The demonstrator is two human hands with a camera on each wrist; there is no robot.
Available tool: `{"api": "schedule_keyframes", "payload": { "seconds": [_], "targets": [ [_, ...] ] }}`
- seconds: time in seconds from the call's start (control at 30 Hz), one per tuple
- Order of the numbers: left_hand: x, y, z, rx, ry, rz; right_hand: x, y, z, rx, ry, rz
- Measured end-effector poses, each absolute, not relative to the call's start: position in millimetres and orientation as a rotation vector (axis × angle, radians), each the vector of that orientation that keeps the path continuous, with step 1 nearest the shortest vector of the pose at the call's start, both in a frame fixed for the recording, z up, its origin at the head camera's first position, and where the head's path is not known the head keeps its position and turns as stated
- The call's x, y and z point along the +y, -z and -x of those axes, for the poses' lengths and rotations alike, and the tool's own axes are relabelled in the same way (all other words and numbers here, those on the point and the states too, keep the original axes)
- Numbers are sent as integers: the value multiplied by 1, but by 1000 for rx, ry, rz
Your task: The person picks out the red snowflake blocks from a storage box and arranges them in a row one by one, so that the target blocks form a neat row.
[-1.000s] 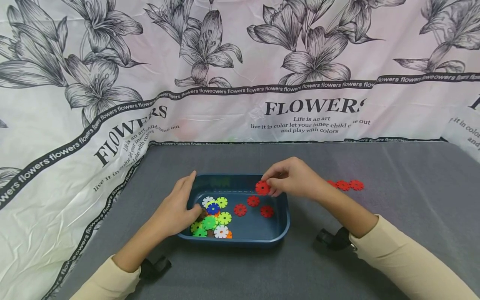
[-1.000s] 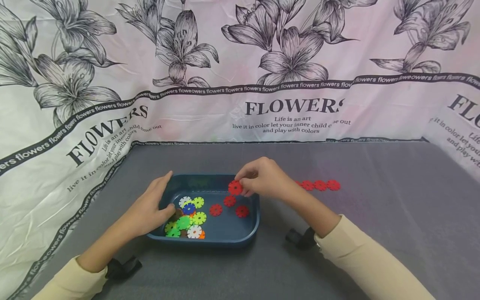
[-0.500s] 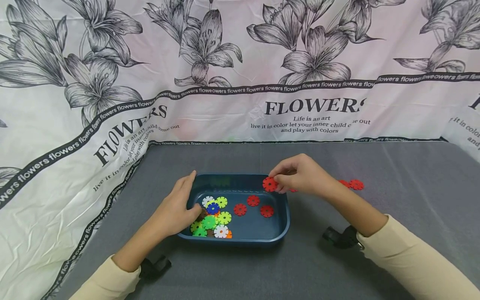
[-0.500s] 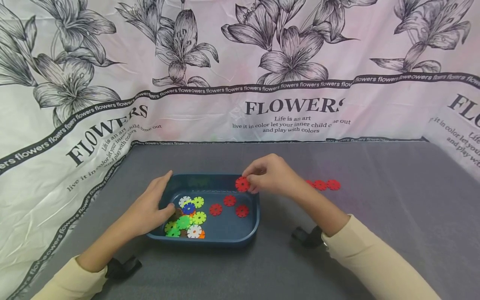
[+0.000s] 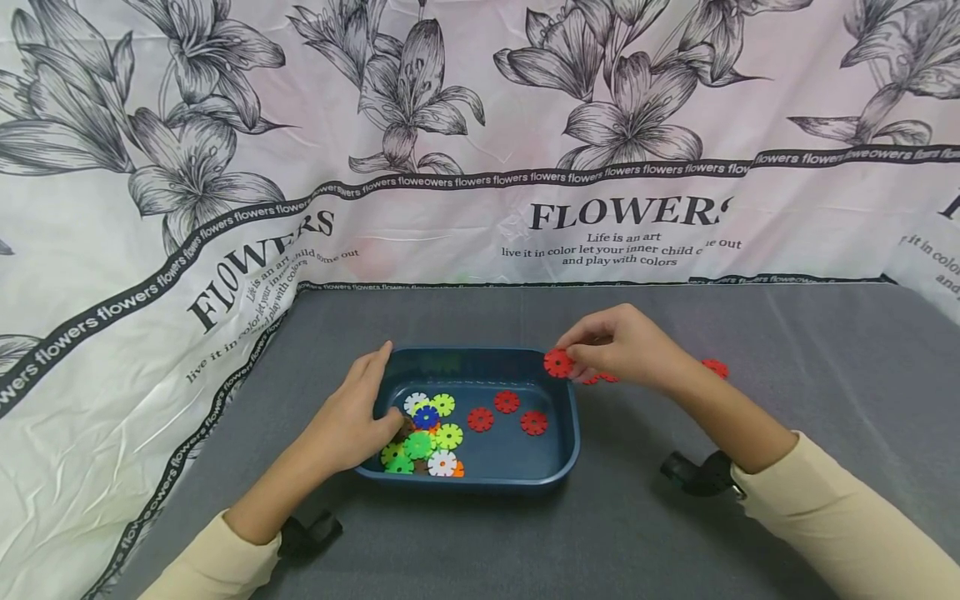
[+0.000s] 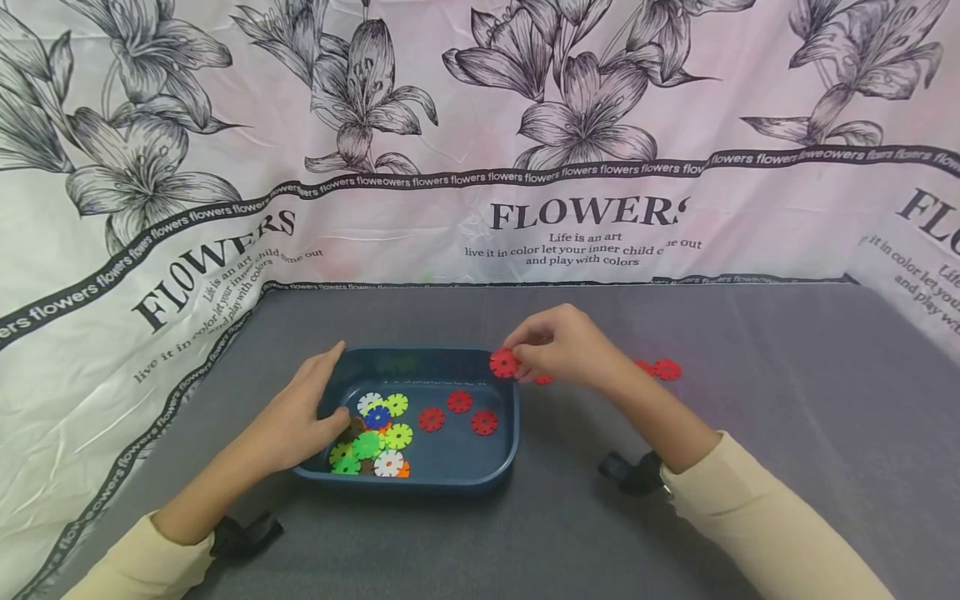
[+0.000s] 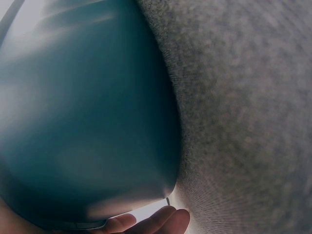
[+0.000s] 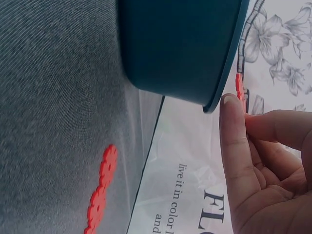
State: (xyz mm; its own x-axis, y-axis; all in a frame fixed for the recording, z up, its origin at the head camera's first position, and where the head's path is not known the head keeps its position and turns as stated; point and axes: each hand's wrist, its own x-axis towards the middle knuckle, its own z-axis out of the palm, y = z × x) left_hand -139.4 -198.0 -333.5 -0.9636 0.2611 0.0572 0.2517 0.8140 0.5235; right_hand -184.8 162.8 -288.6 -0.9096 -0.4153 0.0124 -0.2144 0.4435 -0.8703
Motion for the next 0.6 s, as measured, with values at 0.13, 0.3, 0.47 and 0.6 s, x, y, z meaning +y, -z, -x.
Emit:
{"api": "schedule_keyframes", "payload": {
  "seconds": [0.13, 0.3, 0.47, 0.6],
  "targets": [
    [-198, 333, 139, 2974, -855, -423, 167, 288, 185, 2497, 1445, 515],
    [-198, 334, 139, 2974, -856, -418, 174, 290, 185, 2506, 1447, 493],
    [-198, 334, 139, 2978, -854, -416, 182, 292, 185, 2520, 1455, 476],
    [-198, 335, 140, 2979, -854, -412, 188, 294, 185, 2535, 1447, 454]
  ]
}}
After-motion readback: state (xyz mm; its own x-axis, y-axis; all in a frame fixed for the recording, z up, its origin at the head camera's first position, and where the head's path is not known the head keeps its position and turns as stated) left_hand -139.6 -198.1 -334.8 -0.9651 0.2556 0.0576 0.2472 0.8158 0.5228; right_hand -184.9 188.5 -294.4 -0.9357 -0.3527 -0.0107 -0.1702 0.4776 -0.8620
